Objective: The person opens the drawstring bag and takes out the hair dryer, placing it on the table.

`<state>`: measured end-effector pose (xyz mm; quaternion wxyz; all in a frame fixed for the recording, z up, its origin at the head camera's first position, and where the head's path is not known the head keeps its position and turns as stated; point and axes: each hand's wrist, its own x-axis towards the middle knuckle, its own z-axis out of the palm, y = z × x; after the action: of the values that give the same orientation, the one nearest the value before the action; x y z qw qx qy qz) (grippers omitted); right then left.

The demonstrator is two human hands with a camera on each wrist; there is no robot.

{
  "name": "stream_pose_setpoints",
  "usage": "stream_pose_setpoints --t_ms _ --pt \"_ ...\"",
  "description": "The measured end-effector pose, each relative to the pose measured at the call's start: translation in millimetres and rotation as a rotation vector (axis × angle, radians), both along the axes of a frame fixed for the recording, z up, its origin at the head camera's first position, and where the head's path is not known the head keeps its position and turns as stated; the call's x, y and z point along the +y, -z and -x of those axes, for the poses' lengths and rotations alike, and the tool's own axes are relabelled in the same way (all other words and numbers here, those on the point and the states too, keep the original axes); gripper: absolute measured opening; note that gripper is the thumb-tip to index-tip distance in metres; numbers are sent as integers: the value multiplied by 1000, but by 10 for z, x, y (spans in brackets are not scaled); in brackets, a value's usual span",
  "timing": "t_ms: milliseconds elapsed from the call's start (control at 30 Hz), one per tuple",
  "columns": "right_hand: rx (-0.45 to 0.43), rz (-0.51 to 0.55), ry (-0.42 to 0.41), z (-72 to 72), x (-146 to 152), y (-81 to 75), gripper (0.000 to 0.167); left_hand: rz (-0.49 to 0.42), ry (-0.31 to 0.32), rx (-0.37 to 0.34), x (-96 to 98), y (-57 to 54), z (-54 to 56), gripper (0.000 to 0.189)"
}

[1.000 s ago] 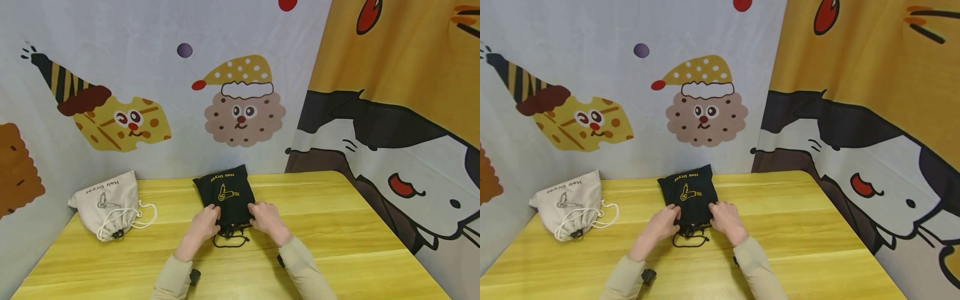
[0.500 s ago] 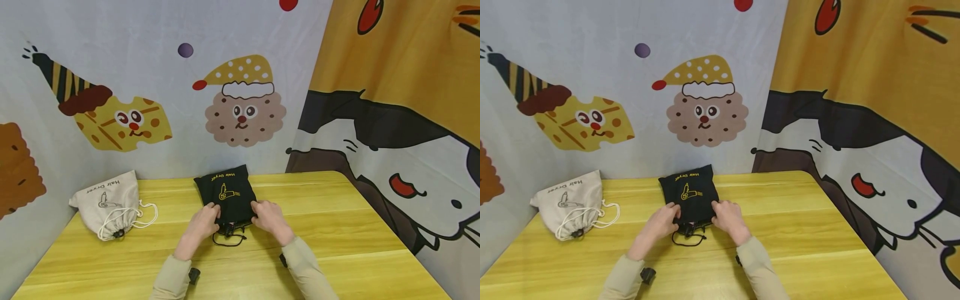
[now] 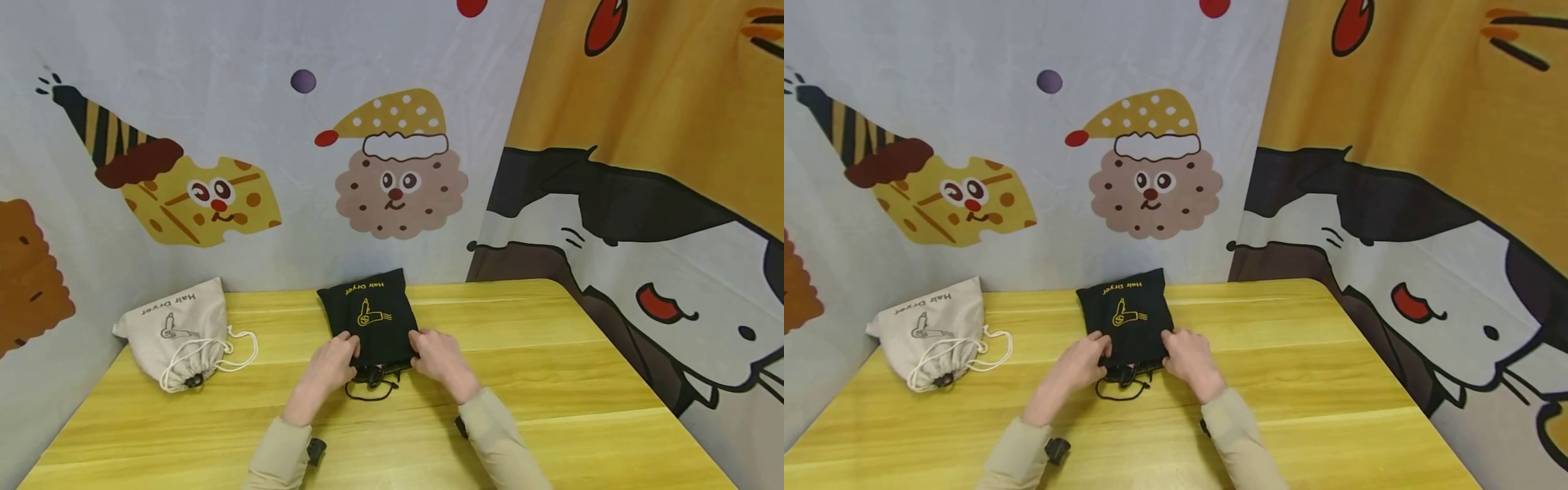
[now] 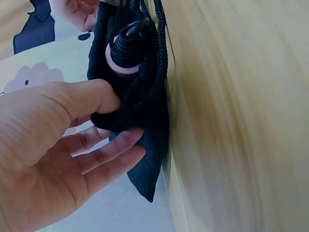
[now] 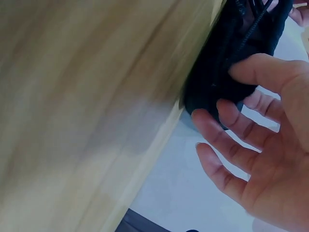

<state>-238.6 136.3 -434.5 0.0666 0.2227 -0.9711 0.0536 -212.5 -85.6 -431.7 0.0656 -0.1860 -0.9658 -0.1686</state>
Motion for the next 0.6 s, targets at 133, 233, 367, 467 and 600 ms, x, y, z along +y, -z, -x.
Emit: stream_pose_setpoints --t_ms 133,233,367,467,600 --pt "5 -37 11 -19 -59 9 29 -4 4 15 9 12 -8 29" --pt "3 -72 25 -31 -111 2 36 -4 3 7 13 13 -5 31" --pt "-21 -113 36 -44 -145 -8 57 0 2 -11 24 16 2 36" --pt "-27 -127 35 -45 -148 -5 63 -4 2 -21 25 18 1 39" --pt "-11 -127 22 -46 -148 5 63 11 2 -6 26 22 -11 37"
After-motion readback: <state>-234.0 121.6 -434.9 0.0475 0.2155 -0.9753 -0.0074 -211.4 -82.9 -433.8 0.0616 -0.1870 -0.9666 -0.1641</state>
